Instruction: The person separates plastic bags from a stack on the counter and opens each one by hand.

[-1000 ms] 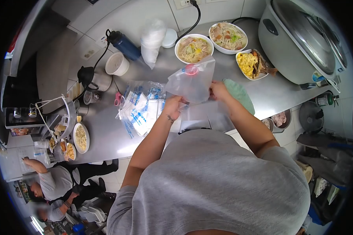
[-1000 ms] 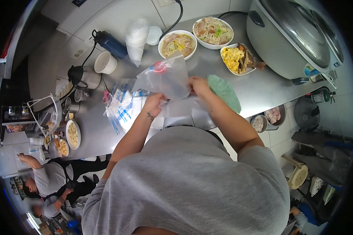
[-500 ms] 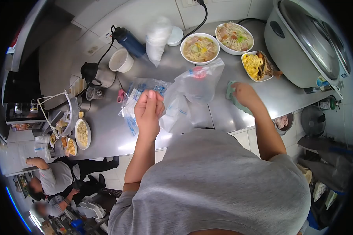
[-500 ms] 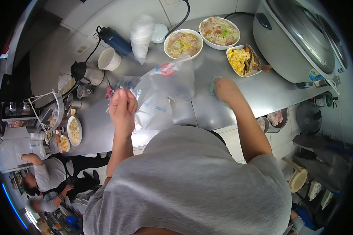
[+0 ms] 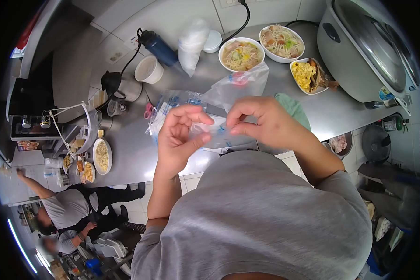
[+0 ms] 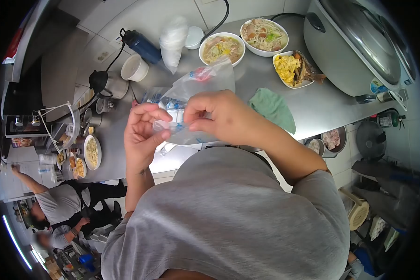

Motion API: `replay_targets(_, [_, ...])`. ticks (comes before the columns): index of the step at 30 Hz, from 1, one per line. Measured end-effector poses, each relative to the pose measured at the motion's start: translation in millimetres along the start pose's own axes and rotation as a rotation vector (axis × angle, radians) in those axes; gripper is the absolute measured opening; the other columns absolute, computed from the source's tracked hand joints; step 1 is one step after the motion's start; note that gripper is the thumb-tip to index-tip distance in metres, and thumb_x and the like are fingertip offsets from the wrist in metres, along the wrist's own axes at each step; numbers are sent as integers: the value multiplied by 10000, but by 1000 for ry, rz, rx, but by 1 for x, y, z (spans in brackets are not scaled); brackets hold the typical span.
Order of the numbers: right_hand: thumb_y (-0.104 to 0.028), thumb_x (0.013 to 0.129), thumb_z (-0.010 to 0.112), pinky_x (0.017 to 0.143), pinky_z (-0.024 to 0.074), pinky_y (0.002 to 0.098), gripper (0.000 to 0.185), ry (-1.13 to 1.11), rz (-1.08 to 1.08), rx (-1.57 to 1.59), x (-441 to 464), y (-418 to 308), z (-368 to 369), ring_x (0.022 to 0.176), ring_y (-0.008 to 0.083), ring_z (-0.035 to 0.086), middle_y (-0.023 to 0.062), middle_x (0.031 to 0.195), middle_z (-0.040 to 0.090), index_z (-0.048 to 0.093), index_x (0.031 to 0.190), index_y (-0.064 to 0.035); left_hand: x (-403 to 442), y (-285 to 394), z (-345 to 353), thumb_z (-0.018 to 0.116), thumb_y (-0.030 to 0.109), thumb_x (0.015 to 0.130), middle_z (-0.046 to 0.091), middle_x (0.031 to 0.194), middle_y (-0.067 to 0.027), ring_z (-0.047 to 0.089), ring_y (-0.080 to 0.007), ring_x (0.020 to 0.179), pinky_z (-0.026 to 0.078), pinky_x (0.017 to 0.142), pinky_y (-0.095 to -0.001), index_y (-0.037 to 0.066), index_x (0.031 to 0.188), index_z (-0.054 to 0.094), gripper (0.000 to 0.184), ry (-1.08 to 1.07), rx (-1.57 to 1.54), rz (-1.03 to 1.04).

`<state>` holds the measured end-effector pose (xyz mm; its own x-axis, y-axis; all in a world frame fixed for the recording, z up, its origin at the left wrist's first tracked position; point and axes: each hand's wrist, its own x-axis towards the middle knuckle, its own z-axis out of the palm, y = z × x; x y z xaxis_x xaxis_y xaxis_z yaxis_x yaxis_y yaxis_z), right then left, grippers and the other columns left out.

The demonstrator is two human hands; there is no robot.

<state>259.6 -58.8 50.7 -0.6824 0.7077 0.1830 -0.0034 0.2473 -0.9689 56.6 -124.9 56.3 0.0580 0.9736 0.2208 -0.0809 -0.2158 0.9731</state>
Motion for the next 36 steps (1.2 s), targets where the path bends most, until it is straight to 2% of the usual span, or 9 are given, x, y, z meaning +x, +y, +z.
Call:
replay_targets(6, [-37, 746, 671, 675, 457, 279, 58, 9, -172, -276, -7, 1, -14, 762, 151, 591, 41, 782, 622, 618, 753, -16, -2, -9, 1, 651, -64, 746, 632, 781, -59, 568, -86, 716, 436, 674, -206, -14, 1049, 554, 322, 4, 11, -71])
replay_targets(9, [-145, 802, 643, 622, 430, 261, 135, 91, -393, 104, -4, 10, -13, 650, 140, 569, 30, 724, 621, 616, 764, -18, -3, -30, 4, 659, -36, 764, 613, 749, -11, 490, -31, 626, 382, 576, -175, -6, 1010, 586, 258, -54, 40, -155])
replay_targets(12, [-168, 827, 632, 619, 421, 250, 150, -173, 234, 465, -11, -3, -24, 627, 122, 560, 26, 727, 623, 616, 783, -26, 6, -31, 9, 602, 109, 848, 584, 698, -12, 478, -58, 556, 376, 523, -191, 6, 904, 570, 122, -97, -117, -158])
replay_targets(15, [-164, 833, 621, 622, 413, 226, 152, -430, 332, 453, -7, 8, -34, 616, 100, 558, 24, 714, 613, 605, 819, -14, 20, -21, 10, 493, 224, 901, 568, 692, -60, 512, -130, 546, 431, 544, -266, 31, 801, 506, 218, -83, -581, -176])
replay_targets(21, [-140, 850, 561, 570, 464, 244, 156, -9, 80, 937, 10, 7, -64, 647, 114, 584, 56, 716, 602, 593, 872, 11, 52, -10, -4, 499, 186, 887, 525, 677, -35, 533, -123, 611, 476, 596, -282, 29, 826, 517, 169, -347, -863, -430])
replay_targets(27, [-136, 869, 518, 641, 514, 262, 172, 356, 545, 1049, 23, 87, -46, 727, 149, 617, 86, 889, 628, 602, 966, -23, 59, -105, -6, 440, 101, 877, 617, 910, -115, 619, -211, 841, 513, 776, -358, -5, 1049, 520, 217, 192, -933, -714])
replay_targets(29, [-138, 878, 495, 671, 519, 273, 185, 307, 457, 951, 20, 169, -32, 756, 156, 620, 85, 916, 628, 592, 997, -35, 48, -164, -9, 416, 71, 868, 609, 1018, -146, 608, -254, 946, 494, 858, -391, -30, 1113, 488, 274, 229, -932, -841])
replay_targets(32, [-144, 888, 474, 698, 521, 295, 194, 385, 691, 983, 9, 204, -28, 789, 169, 621, 78, 930, 628, 577, 1018, -44, 35, -224, -15, 390, 93, 892, 576, 1115, -131, 586, -236, 1004, 482, 871, -384, 12, 1156, 479, 290, 218, -738, -978])
replay_targets(36, [-152, 889, 471, 693, 519, 320, 194, 488, 858, 950, 7, 209, -28, 783, 169, 616, 69, 921, 628, 562, 1024, -47, 36, -226, -14, 432, 104, 876, 609, 999, -120, 614, -220, 892, 505, 820, -386, -18, 1109, 493, 270, 165, -546, -921])
